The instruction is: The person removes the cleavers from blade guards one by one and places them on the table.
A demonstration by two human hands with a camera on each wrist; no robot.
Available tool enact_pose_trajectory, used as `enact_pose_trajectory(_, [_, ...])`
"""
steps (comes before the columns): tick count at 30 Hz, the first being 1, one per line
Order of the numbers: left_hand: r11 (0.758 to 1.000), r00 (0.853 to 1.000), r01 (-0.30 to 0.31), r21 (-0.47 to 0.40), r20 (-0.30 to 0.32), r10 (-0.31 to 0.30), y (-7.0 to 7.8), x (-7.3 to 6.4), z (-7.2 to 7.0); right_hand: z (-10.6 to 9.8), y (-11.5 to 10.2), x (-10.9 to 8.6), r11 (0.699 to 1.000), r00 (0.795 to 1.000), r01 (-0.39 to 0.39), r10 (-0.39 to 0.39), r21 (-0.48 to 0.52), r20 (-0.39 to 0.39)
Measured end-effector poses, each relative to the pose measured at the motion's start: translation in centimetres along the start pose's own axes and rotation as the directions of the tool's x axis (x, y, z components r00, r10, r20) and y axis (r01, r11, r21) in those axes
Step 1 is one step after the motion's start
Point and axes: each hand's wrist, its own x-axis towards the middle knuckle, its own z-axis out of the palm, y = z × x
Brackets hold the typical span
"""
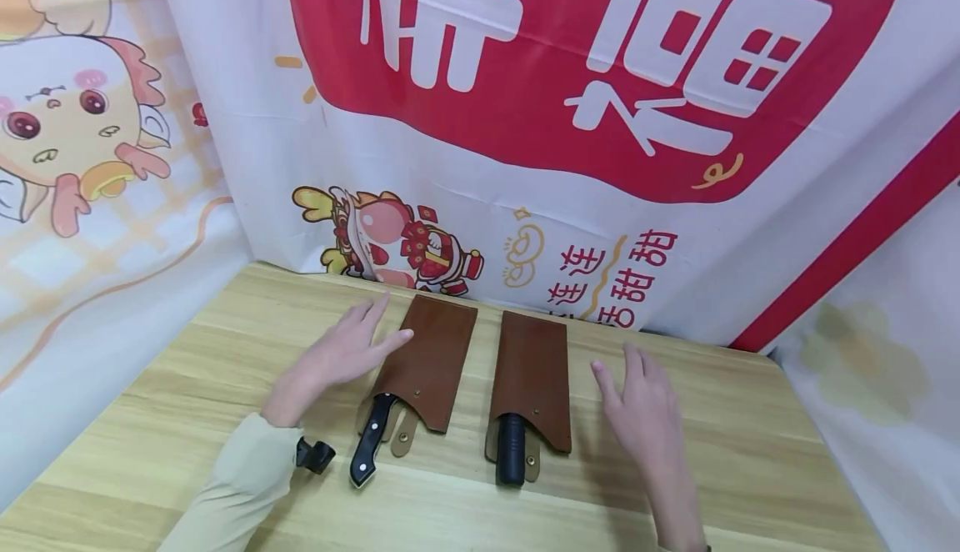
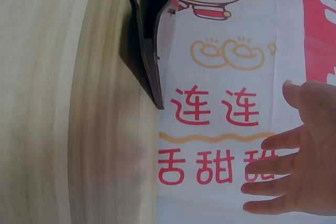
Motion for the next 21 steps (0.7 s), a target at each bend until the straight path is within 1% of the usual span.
enact_pose_trajectory(4, [0.998, 1.000, 0.005, -0.060, 0.009, -0.004, 0.1, 0.1, 0.3, 0.3, -0.7, -0.1, 0.998, 0.997, 0.022, -0.018, 0.060, -0.075])
enact_pose_trajectory(7, [0.996, 1.000, 0.009, -0.088, 0.021, -0.007, 0.3, 0.1, 0.4, 0.4, -1.5, -0.2, 0.991, 0.994, 0.041, -0.027, 0.125, -0.109])
enact_pose_trajectory(11, [0.994, 1.000, 0.004, -0.107, 0.022, -0.001, 0.4, 0.2, 0.5, 0.4, -2.7, -0.4, 0.976, 0.994, 0.037, -0.013, 0.217, -0.112])
enact_pose_trajectory(15, [0.992, 1.000, 0.011, -0.127, 0.018, -0.008, 0.4, 0.3, 0.7, 0.6, -3.8, -0.6, 0.953, 0.994, 0.038, -0.005, 0.300, -0.111])
enact_pose_trajectory(21, [0.988, 1.000, 0.017, -0.153, 0.009, -0.016, 0.5, 0.4, 1.4, 1.0, -5.1, -1.0, 0.939, 0.992, 0.041, 0.001, 0.343, -0.122])
